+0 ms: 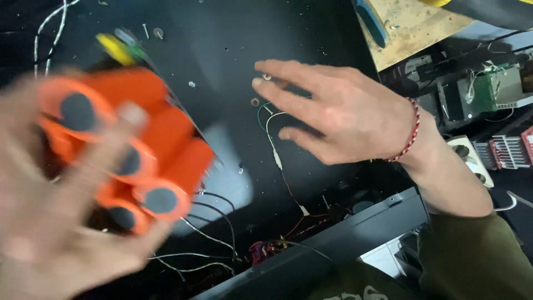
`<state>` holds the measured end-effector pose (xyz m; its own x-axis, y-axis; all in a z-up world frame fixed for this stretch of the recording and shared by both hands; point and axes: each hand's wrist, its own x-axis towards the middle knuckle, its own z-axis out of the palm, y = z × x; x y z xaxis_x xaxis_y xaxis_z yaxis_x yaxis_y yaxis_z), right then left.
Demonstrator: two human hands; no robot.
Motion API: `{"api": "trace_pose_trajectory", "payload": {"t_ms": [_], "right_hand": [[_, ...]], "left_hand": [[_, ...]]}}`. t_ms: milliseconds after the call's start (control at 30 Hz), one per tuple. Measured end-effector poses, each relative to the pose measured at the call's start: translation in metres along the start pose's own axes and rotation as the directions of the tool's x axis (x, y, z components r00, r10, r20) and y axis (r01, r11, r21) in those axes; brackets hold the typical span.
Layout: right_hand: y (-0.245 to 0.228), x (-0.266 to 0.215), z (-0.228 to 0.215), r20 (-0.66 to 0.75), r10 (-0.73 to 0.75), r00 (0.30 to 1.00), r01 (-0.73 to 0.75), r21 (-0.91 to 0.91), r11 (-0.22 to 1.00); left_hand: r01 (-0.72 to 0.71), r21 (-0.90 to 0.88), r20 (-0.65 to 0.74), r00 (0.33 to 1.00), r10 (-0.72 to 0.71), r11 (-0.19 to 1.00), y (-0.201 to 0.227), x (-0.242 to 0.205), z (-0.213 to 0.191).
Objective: The person sorts small metal screws and washers from a yellow box onto a black work surface. They then pick up a battery pack with orange cylindrical cells and place it on the surface, followed by picking up a pair of pliers.
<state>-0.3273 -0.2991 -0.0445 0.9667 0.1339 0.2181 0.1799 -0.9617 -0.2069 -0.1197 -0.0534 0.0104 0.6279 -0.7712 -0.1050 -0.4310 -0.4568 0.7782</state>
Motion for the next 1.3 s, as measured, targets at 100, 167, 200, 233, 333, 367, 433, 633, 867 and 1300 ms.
{"api": "trace_pose_trajectory", "payload": {"t_ms": [100,167,200,233,333,367,433,633,867,1300], "right_hand": [[0.004,0.000,-0.002,-0.151,-0.068,0.986,0.081,0.079,0.994],[0.007,0.002,-0.005,-0.248,-0.114,0.962,0.147,0.120,0.982],[0.011,0.000,-0.004,-0.247,-0.131,0.960,0.164,0.118,0.979],[0.015,-0.002,-0.003,-0.275,-0.155,0.949,0.192,0.114,0.975],[0.009,-0.001,-0.018,-0.300,-0.159,0.941,0.193,0.087,0.977],[0.005,-0.001,-0.026,-0.302,-0.123,0.945,0.147,0.056,0.988],[0.015,-0.006,-0.031,-0.282,-0.153,0.947,0.158,-0.008,0.987],[-0.008,0.010,-0.031,-0.132,-0.175,0.976,0.167,-0.068,0.984],[-0.051,0.009,-0.015,0.367,-0.146,0.919,0.152,0.012,0.988],[0.124,-0.114,-0.117,-0.235,0.500,0.834,-0.552,-0.337,0.763]], "left_hand": [[-0.295,0.118,0.141,0.950,0.278,0.948,-0.004,0.016,-0.022],[-0.481,0.170,0.244,0.866,0.436,0.860,-0.008,0.024,-0.038],[-0.474,0.176,0.230,0.872,0.432,0.863,-0.021,0.034,-0.040],[-0.555,0.201,0.221,0.829,0.514,0.808,-0.035,0.044,-0.043],[-0.672,0.468,0.117,0.691,0.714,0.574,-0.085,0.063,-0.051],[-0.652,0.667,0.083,0.548,0.833,0.362,-0.102,0.071,-0.052],[-0.629,0.678,0.074,0.572,0.817,0.380,-0.106,0.071,-0.049],[-0.517,0.809,0.060,0.548,0.834,0.281,-0.106,0.074,-0.037],[-0.367,0.784,-0.085,0.735,0.673,0.500,-0.118,0.085,-0.032],[-0.497,0.691,0.017,0.737,0.676,0.525,-0.076,0.052,-0.022]]}}
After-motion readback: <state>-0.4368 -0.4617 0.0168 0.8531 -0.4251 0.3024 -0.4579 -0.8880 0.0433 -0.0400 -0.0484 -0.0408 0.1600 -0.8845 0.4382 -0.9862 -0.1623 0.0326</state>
